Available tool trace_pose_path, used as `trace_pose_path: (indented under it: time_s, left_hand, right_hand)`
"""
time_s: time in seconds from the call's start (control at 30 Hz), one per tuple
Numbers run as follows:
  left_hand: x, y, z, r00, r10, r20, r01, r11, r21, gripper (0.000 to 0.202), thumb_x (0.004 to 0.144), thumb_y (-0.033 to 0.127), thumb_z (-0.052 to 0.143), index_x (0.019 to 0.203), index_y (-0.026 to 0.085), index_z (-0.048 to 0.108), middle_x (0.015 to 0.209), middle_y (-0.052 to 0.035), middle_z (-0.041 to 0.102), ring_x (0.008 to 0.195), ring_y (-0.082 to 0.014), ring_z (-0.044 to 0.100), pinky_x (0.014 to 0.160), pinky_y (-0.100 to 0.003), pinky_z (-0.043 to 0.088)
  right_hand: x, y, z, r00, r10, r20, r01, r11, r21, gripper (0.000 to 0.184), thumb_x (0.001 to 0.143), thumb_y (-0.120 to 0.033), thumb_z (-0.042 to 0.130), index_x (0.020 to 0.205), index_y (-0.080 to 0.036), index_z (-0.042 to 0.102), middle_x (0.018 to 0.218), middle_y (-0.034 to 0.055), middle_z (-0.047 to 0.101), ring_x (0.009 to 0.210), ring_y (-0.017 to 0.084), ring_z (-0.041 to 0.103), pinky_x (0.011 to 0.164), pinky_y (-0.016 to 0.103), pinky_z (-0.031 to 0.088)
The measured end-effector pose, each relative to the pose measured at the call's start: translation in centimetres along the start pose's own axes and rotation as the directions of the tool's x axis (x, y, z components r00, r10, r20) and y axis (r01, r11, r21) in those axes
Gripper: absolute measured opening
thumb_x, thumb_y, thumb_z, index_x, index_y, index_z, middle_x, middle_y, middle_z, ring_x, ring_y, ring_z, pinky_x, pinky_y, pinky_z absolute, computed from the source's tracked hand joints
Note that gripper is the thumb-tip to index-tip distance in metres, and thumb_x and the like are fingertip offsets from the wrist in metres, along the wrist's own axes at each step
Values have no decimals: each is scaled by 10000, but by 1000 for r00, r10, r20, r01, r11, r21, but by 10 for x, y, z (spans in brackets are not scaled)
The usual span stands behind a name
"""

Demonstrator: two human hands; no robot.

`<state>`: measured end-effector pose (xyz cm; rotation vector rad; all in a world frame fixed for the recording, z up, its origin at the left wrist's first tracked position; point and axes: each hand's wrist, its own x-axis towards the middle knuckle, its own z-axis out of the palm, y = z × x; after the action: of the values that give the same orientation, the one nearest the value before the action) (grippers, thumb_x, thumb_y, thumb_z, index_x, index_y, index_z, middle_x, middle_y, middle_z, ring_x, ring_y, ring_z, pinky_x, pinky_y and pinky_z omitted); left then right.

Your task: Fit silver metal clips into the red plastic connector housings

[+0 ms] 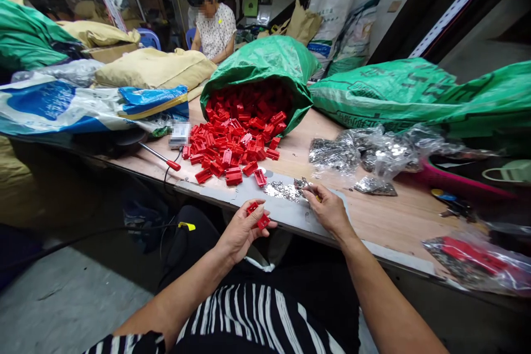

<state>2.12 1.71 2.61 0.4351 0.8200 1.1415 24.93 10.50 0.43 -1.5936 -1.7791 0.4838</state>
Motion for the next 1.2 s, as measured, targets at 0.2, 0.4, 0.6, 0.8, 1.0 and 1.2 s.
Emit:
trace_pose_path:
  time_s: [0.2, 0.4, 0.6, 0.8, 1.0, 1.2]
  left_hand:
    - [-3, -3, 2, 998, -1, 62, 5, 999, -50, 579, 649, 89, 784, 1169, 204, 559, 1164, -88, 625, 987, -215, 676, 893, -366, 543]
    - [-1, -11, 5, 972, 224, 73, -232, 961, 149, 418, 627, 188, 817, 996, 185, 620, 1074, -55, 669, 876, -166, 657, 759, -298, 563]
    - [-2, -11, 5, 962, 255, 100, -272, 927, 257, 451, 659, 197, 796, 1078, 193, 628, 912, -26, 690, 762, -136, 653, 693, -233, 528]
    - [-6, -5, 4, 973, -115, 200, 115, 993, 14, 449, 813, 380, 657, 1190, 147, 590, 747, -59, 676, 529, -108, 619, 430, -162, 409]
    - [-8, -3, 5, 964, -203, 171, 214, 976, -48, 282, 832, 348, 636, 995, 118, 656, 672, -63, 678, 484, -102, 611, 394, -145, 388]
    - [-8, -5, 6, 947, -263, 183, 276, 960, -47, 256, 851, 359, 616, 893, 107, 639, 631, -67, 671, 448, -104, 606, 359, -137, 356]
  right_hand:
    - [-5, -2, -7, 999, -12, 36, 8, 994, 113, 289, 806, -406, 563, 922, -172, 685, 786, 59, 712, 637, 175, 614, 579, 265, 450]
    - [-15, -17, -15, 998, -8, 59, -10, 956, 292, 333, 806, -467, 597, 897, -154, 665, 693, 22, 631, 532, 120, 513, 502, 234, 423]
    - [-40, -45, -19, 974, -97, 207, 11, 925, 379, 294, 846, -444, 597, 928, -166, 647, 719, 15, 600, 532, 103, 472, 496, 221, 406]
    - [-52, -68, -20, 944, -236, 229, 171, 947, 273, 189, 867, -352, 581, 906, -181, 651, 716, 10, 620, 554, 105, 471, 540, 221, 402]
    - [-50, -71, -20, 882, -364, 301, 302, 924, 232, 150, 898, -275, 558, 955, -200, 675, 783, 20, 683, 659, 129, 594, 643, 227, 469]
    - [-48, -75, -22, 796, -534, 285, 481, 844, 236, 132, 911, -233, 536, 929, -199, 662, 855, 61, 692, 794, 171, 647, 736, 286, 518]
